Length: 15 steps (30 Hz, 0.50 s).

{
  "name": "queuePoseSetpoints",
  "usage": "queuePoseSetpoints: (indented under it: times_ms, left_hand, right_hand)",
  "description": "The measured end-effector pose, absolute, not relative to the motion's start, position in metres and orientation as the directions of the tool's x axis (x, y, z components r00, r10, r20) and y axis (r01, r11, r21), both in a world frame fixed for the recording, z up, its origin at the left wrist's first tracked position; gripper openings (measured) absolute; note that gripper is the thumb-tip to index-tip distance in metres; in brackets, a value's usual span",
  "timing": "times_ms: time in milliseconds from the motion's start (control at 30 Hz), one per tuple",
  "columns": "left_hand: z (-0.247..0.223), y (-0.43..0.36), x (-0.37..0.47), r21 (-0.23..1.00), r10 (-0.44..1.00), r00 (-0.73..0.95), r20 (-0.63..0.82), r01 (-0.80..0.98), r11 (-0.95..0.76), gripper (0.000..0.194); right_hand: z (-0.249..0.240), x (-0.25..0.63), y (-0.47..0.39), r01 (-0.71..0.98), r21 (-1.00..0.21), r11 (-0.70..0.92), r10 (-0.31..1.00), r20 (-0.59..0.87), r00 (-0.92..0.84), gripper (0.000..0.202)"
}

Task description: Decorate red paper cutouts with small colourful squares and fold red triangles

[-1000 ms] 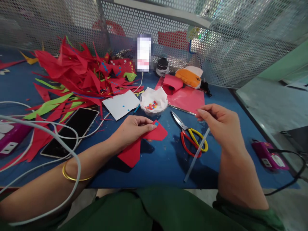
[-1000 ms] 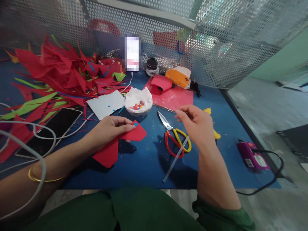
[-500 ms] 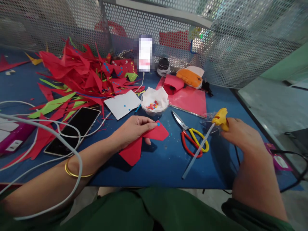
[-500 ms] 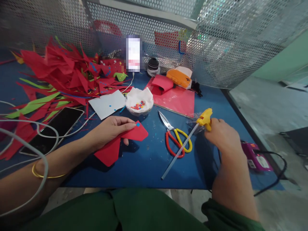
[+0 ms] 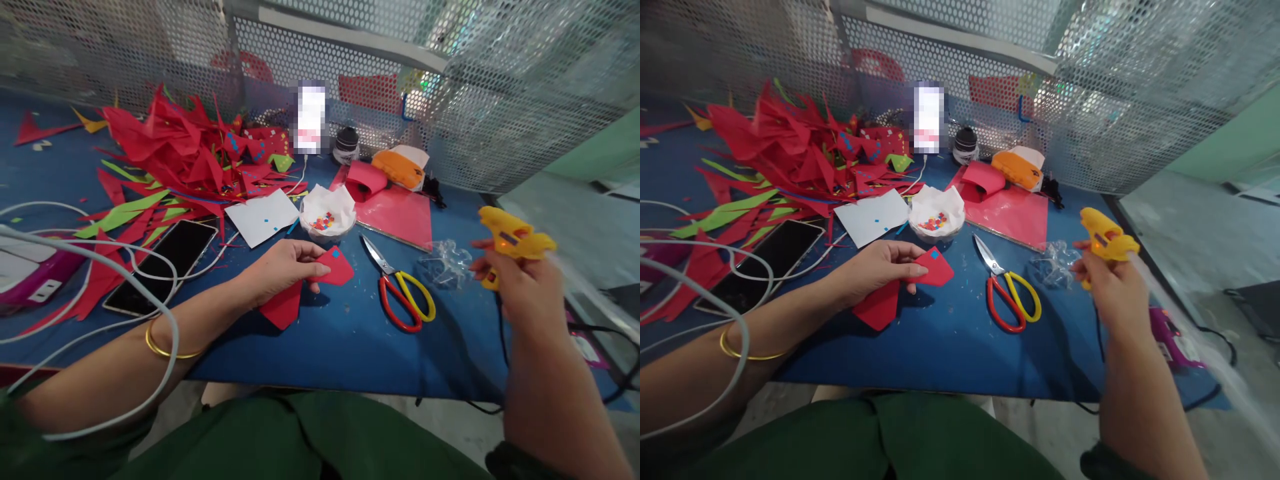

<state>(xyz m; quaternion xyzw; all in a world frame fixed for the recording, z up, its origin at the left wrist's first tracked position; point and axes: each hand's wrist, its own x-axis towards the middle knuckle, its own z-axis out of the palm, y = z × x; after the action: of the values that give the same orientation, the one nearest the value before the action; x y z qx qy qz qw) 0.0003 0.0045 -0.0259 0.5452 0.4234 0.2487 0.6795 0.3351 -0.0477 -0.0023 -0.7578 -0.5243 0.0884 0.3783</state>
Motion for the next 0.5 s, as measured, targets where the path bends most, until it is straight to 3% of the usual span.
queuePoseSetpoints:
  times_ms: [33, 67, 167, 267, 433, 500]
  left_hand:
    - [-0.026, 0.005, 0.0, 0.953, 0.803, 0.516, -0.299, 0.119, 0.278, 0.008]
    - [-0.027, 0.005, 0.0, 0.954, 0.807, 0.511, -0.295, 0.114, 0.277, 0.008]
    - [-0.028, 0.006, -0.001, 0.953, 0.823, 0.484, -0.297, 0.097, 0.287, 0.007]
    - [-0.028, 0.007, -0.001, 0.943, 0.833, 0.449, -0.324, 0.086, 0.32, 0.005]
    - [-0.026, 0.008, 0.0, 0.927, 0.835, 0.408, -0.368, 0.086, 0.366, 0.004]
    - [-0.026, 0.008, 0.001, 0.921, 0.832, 0.406, -0.378, 0.076, 0.382, 0.002]
  right_hand:
    - [-0.001, 0.323, -0.048, 0.523, -0.849, -0.077, 0.852, 0.217, 0.477, 0.004]
    - [0.001, 0.309, -0.049, 0.337, -0.941, -0.021, 0.863, 0.153, 0.481, 0.005]
    - [-0.002, 0.266, -0.06, 0.092, -0.995, 0.034, 0.915, 0.068, 0.397, 0.006]
    - [-0.018, 0.236, -0.077, 0.134, -0.988, 0.071, 0.966, 0.102, 0.238, 0.007]
    - [-0.047, 0.227, -0.101, 0.508, -0.828, 0.236, 0.956, 0.293, 0.033, 0.02]
    - [-0.05, 0.229, -0.104, 0.573, -0.771, 0.279, 0.948, 0.316, -0.036, 0.022]
